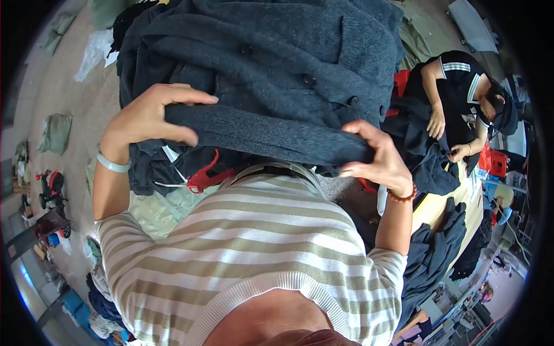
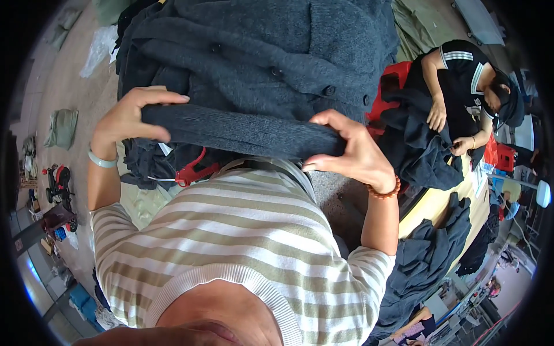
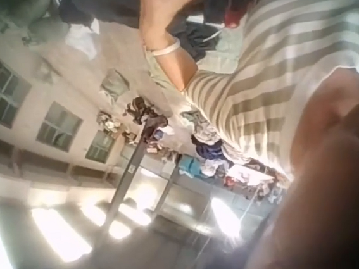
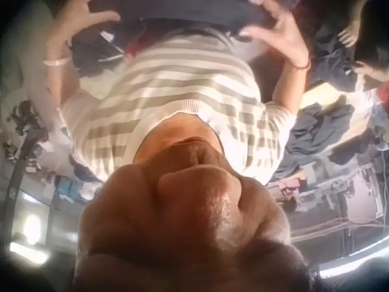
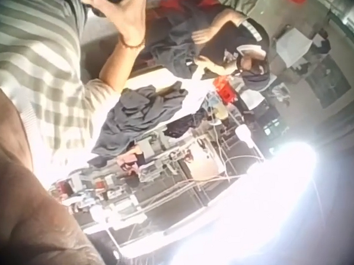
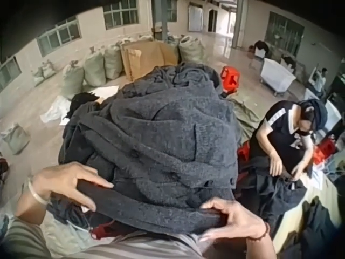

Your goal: Finishing and inspecting black garments by checking seams and clipping loose threads with scissors.

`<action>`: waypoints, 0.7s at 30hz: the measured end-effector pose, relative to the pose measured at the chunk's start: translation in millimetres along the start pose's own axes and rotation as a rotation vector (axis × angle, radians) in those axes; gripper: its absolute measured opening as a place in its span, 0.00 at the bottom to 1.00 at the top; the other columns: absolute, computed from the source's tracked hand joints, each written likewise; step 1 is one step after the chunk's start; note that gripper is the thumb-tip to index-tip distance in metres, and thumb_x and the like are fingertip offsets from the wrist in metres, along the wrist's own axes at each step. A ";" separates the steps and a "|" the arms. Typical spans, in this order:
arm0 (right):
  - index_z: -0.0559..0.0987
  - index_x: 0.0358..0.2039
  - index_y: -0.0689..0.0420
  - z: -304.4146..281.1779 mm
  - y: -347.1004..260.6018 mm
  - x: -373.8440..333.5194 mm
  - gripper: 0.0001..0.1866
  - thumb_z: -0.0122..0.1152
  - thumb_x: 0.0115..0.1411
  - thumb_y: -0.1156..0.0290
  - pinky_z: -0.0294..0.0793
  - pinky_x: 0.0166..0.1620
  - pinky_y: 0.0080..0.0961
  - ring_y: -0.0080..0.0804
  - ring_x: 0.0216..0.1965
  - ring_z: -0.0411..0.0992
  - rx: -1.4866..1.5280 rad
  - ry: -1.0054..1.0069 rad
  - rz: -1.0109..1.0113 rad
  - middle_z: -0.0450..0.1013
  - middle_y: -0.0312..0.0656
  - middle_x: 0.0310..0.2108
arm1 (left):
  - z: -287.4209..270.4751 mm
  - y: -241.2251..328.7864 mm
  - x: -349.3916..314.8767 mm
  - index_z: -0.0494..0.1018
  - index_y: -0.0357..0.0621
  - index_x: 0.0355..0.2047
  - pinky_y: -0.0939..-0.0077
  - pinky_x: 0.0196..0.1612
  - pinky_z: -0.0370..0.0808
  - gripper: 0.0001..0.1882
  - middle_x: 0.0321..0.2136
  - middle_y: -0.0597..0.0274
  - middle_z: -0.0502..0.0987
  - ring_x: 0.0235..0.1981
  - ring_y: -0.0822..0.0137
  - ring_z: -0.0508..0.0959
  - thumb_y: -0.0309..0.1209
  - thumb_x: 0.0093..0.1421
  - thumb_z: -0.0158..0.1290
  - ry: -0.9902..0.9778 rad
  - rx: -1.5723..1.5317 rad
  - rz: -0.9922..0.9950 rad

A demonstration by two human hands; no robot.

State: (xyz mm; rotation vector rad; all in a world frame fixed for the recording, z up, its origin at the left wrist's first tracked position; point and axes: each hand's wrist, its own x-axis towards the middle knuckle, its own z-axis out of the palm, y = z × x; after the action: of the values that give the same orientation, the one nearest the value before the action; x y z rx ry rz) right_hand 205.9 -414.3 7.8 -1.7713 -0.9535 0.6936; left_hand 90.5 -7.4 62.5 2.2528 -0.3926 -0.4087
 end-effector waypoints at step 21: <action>0.80 0.43 0.67 -36.9 8.0 -100.7 0.10 0.56 0.64 0.77 0.71 0.46 0.18 0.20 0.38 0.73 0.306 0.272 0.237 0.79 0.37 0.35 | -39.5 -14.3 -9.9 0.76 0.37 0.45 0.79 0.49 0.72 0.18 0.41 0.66 0.77 0.43 0.75 0.76 0.24 0.53 0.66 0.274 -0.195 -0.082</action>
State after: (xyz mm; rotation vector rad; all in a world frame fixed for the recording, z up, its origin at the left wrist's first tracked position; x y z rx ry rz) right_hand 184.1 -519.2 17.4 -1.6638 -0.4329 0.6847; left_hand 99.9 31.7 78.2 2.1012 -0.1133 -0.1669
